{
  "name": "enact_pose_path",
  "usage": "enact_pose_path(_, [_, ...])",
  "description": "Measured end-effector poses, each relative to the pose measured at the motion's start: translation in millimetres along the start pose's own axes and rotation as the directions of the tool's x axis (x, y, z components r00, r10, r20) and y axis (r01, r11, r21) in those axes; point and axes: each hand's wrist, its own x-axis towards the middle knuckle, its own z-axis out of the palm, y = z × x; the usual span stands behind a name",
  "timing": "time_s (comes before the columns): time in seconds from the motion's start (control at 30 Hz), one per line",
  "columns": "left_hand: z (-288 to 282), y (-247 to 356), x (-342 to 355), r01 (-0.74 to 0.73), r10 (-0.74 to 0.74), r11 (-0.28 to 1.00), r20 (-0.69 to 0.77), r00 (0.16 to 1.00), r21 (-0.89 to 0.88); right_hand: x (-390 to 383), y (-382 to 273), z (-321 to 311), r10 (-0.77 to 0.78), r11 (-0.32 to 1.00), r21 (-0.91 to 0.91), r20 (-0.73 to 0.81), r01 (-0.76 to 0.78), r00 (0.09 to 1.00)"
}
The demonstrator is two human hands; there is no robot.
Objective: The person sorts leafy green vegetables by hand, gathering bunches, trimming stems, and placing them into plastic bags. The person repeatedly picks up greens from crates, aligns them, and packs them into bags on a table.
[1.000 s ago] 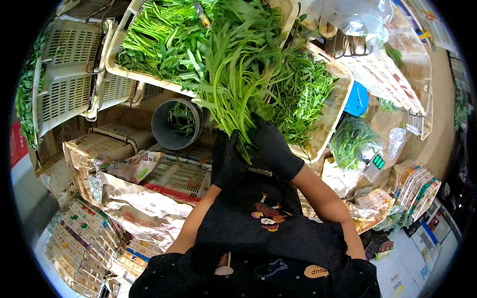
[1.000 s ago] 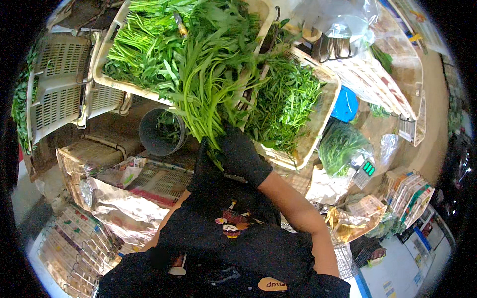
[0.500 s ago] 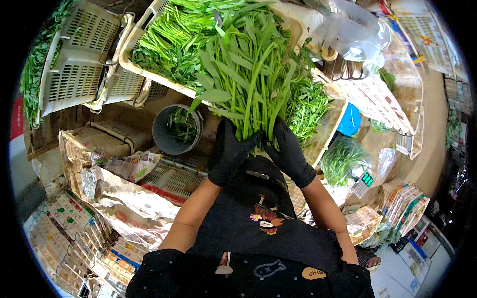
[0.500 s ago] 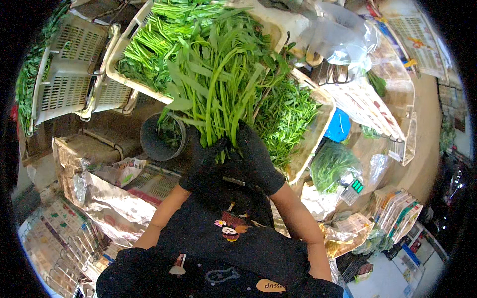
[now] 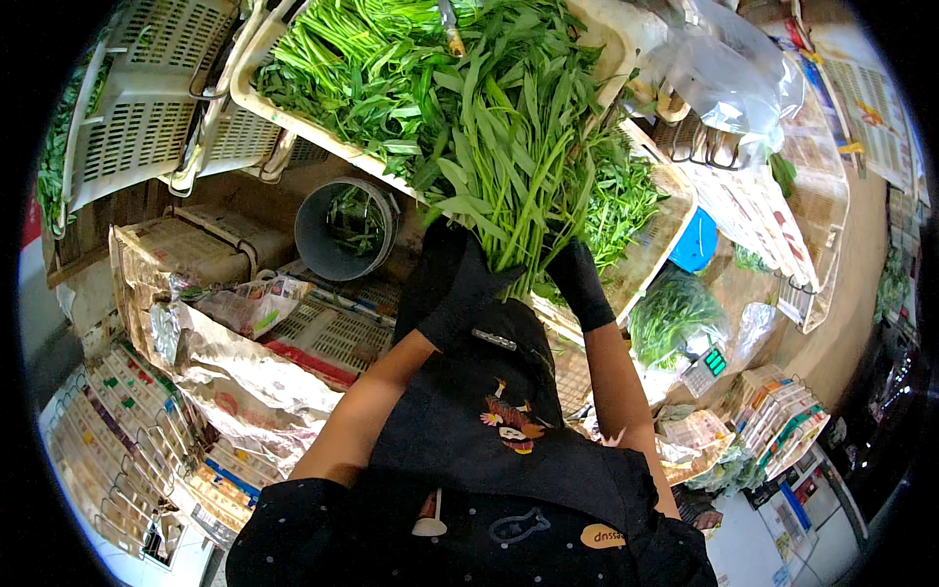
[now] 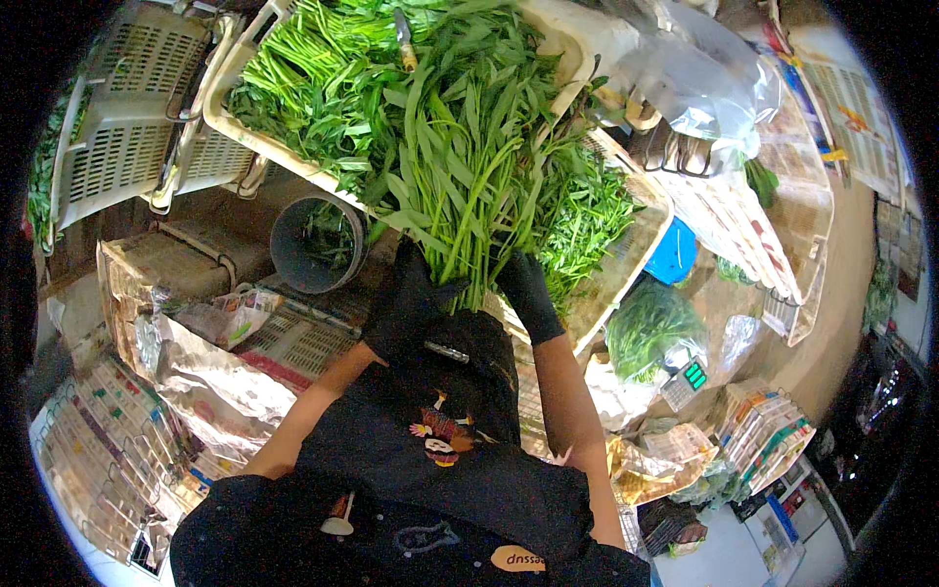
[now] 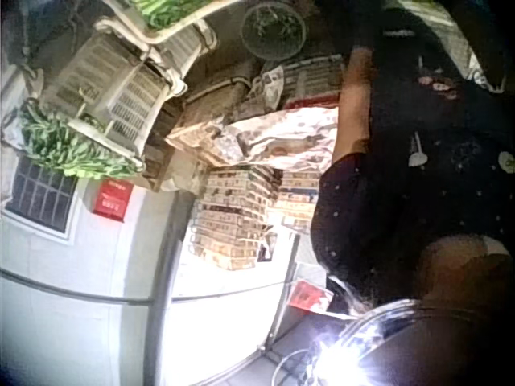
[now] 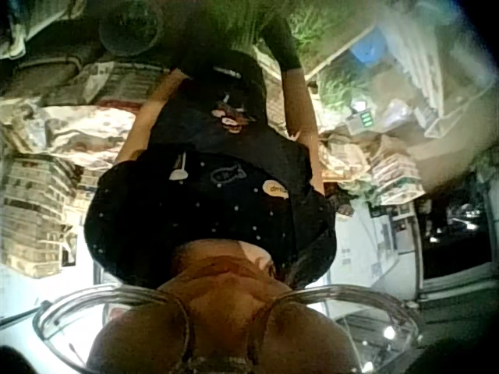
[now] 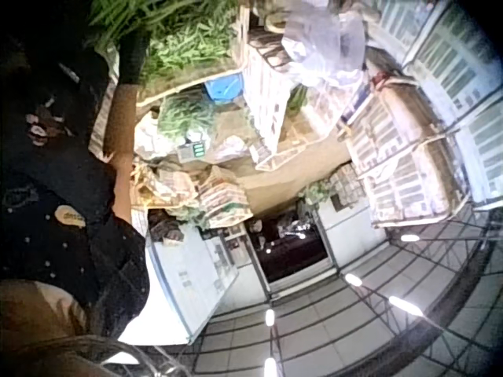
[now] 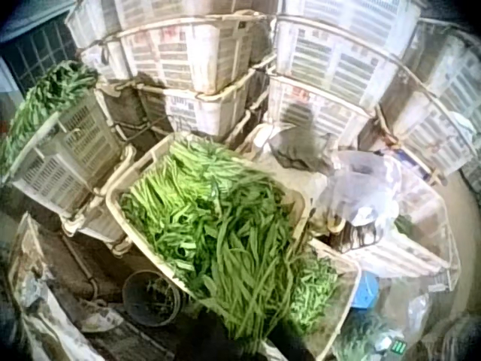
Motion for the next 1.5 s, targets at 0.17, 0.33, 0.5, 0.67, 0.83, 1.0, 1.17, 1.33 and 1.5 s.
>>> enact_pose_path(0.17, [2.6,54.6,-6.3,-0.040,0.035,0.991,0.044,0.998,0.126,-3.8,-31.3,59.6,-0.108,0.760,-0.629,0.127,0.165,0.986])
enact_pose_path(0.33, [-3.1,43.4,4.8,0.010,-0.018,0.997,-0.104,0.994,-0.078,-5.0,-37.9,67.8,-0.085,0.888,-0.447,0.063,0.104,0.994])
enact_pose_path(0.5, [-5.6,33.0,6.8,0.074,-0.138,0.935,-0.163,0.977,-0.346,-7.0,-46.5,41.2,-0.136,0.937,-0.334,-0.082,0.102,0.987])
enact_pose_path(0.67, [-8.9,43.0,9.1,0.079,-0.102,0.912,-0.036,0.994,-0.402,-11.3,-67.5,46.9,-0.028,0.924,-0.381,0.019,0.034,0.999])
enact_pose_path(0.83, [-7.1,44.0,8.5,0.030,-0.050,0.932,-0.047,0.998,-0.361,2.7,-53.8,67.0,-0.059,0.771,-0.614,0.196,0.169,0.979])
enact_pose_path(1.0, [-50.3,54.2,16.8,0.108,-0.108,0.994,0.008,0.994,-0.001,-3.4,-84.5,63.8,-0.002,0.775,-0.625,0.143,0.092,0.990])
enact_pose_path(1.17, [-35.2,81.0,8.8,0.124,-0.122,0.978,-0.026,0.992,0.166,-8.3,-86.2,59.9,0.066,0.857,-0.516,0.119,0.005,0.991])
enact_pose_path(1.33, [-10.8,17.4,14.9,-0.175,0.219,0.949,-0.147,0.965,0.261,-4.5,-54.4,71.5,0.064,0.834,-0.550,0.190,0.052,0.980])
enact_pose_path(1.5, [-19.5,8.0,25.3,-0.120,0.194,0.902,-0.140,0.971,0.415,0.2,-46.2,74.3,-0.025,0.868,-0.485,0.176,0.109,0.984])
